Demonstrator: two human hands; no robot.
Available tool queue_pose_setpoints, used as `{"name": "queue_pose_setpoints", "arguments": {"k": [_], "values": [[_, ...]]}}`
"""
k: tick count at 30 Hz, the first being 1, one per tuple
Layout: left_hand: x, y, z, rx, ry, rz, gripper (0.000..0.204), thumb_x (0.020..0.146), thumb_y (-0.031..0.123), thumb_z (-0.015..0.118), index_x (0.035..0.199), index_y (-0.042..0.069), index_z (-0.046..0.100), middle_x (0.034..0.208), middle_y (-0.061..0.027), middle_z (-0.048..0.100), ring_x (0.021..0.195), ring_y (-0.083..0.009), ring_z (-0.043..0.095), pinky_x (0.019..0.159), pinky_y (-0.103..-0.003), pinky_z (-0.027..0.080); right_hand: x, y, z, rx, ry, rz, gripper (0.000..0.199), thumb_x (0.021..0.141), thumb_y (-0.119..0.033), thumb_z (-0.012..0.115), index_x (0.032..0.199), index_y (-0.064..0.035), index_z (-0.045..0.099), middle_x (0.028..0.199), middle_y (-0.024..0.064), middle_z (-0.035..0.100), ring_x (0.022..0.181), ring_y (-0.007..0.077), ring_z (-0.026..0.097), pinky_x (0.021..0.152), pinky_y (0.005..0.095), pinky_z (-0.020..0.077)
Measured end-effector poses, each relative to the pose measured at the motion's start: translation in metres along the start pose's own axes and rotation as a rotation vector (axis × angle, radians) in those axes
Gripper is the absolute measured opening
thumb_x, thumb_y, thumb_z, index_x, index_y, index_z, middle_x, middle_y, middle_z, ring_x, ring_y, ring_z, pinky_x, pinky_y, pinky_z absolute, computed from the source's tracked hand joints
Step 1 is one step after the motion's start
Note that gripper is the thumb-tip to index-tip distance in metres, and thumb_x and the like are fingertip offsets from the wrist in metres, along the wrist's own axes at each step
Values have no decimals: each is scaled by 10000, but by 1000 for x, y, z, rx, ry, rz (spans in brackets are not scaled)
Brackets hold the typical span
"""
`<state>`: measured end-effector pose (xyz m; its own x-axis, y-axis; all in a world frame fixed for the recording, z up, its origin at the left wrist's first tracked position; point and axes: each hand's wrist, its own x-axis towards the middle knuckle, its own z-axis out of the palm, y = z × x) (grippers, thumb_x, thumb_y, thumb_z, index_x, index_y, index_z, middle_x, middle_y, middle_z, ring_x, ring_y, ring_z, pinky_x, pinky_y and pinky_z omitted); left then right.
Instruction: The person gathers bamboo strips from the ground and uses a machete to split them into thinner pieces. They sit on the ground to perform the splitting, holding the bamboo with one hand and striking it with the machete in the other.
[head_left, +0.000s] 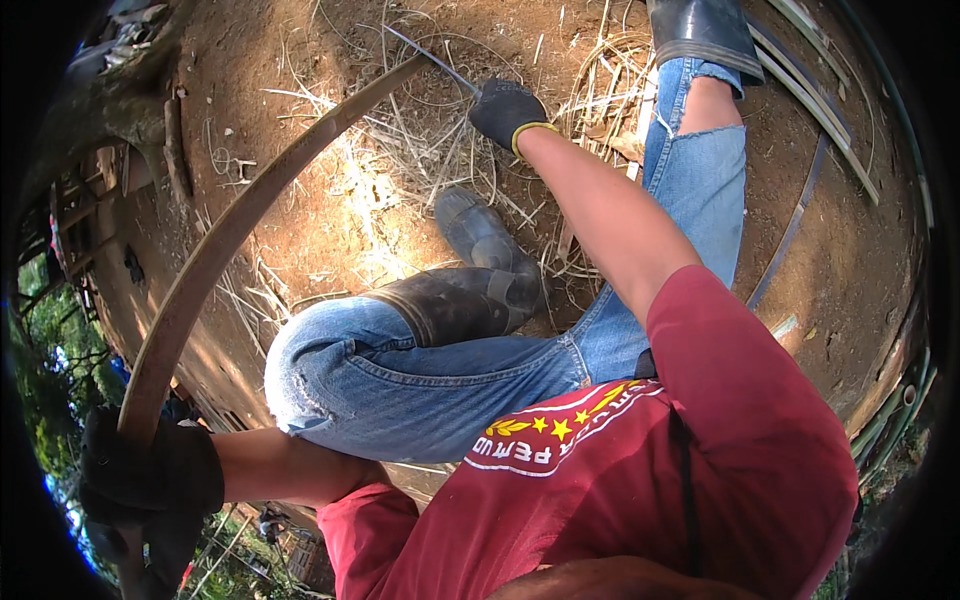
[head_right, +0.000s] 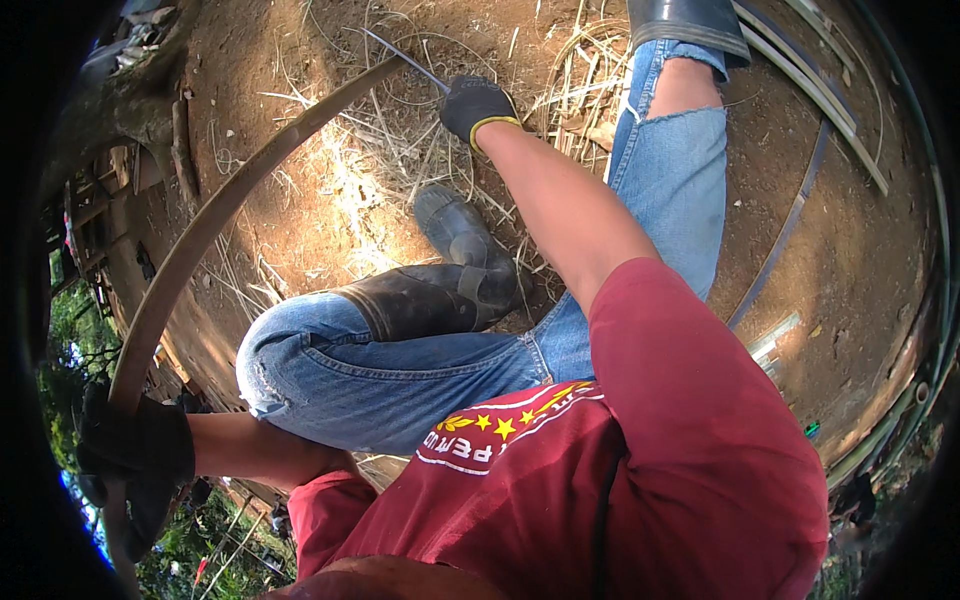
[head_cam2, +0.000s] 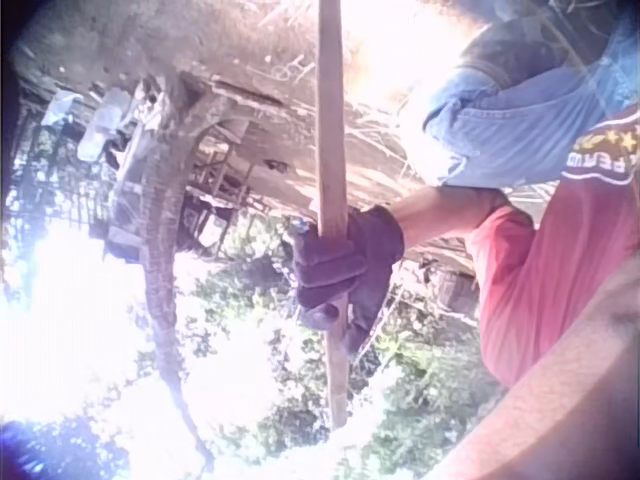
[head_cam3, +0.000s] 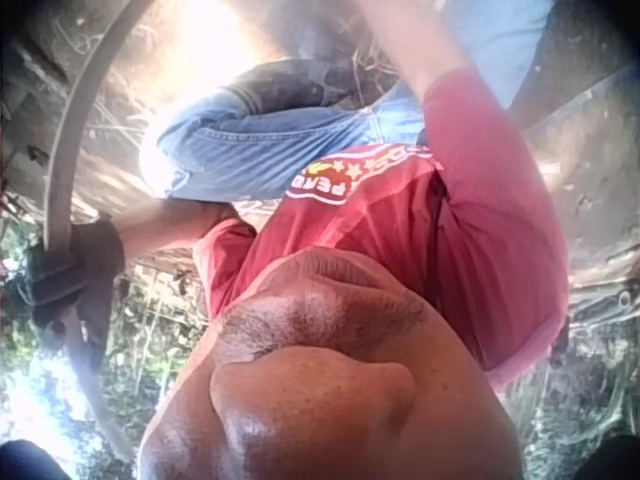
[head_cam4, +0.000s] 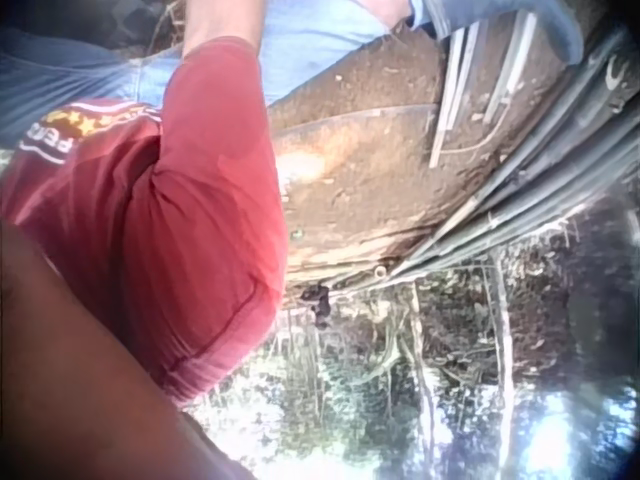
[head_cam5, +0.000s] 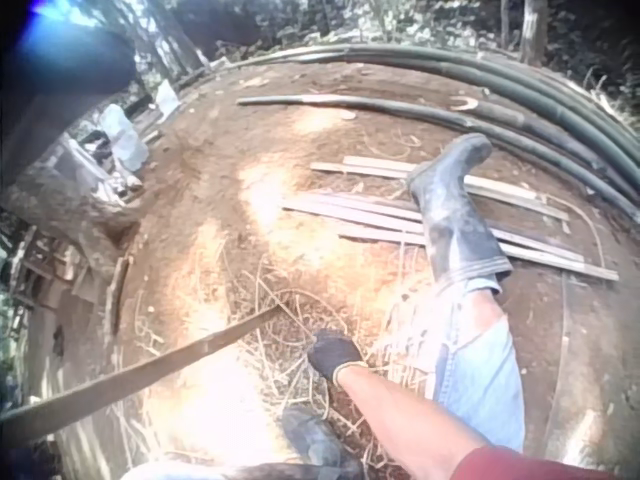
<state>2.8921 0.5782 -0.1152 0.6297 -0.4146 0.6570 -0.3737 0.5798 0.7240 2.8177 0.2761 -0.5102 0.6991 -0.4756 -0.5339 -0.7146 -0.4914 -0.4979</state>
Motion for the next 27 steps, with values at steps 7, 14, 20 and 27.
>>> {"name": "queue_pose_setpoints", "arguments": {"k": [7,14,20,27], "values": [[7,-16,12,-121,-240,7,542,693,733,646,763,196,672,472,77,501,413,-59,468,562,-298,347,-14,-6,-24,27,-57,-42,577,886,-376,496,1364,-55,458,1196,220,627,1111,339,612,957,434,464],[4,-46,52,-501,-527,-51,219,827,324,751,669,191,677,471,103,575,390,5,545,429,-142,336,-109,-81,-31,360,216,-551,327,827,-309,597,1072,-92,595,846,114,697,780,305,685,721,415,536],[6,-54,56,-644,-544,-45,232,814,224,732,605,153,661,450,67,546,364,-24,522,359,-144,320,-66,-58,-5,306,138,-217,485,863,-363,550,1272,-101,550,945,130,705,909,294,677,821,432,523],[-3,-48,64,-450,-376,67,240,816,290,692,638,138,638,446,57,481,375,-46,476,393,-156,326,-22,-10,32,214,-75,173,572,898,-395,445,1358,-55,471,1285,234,576,1220,372,544,1041,443,406]]}}
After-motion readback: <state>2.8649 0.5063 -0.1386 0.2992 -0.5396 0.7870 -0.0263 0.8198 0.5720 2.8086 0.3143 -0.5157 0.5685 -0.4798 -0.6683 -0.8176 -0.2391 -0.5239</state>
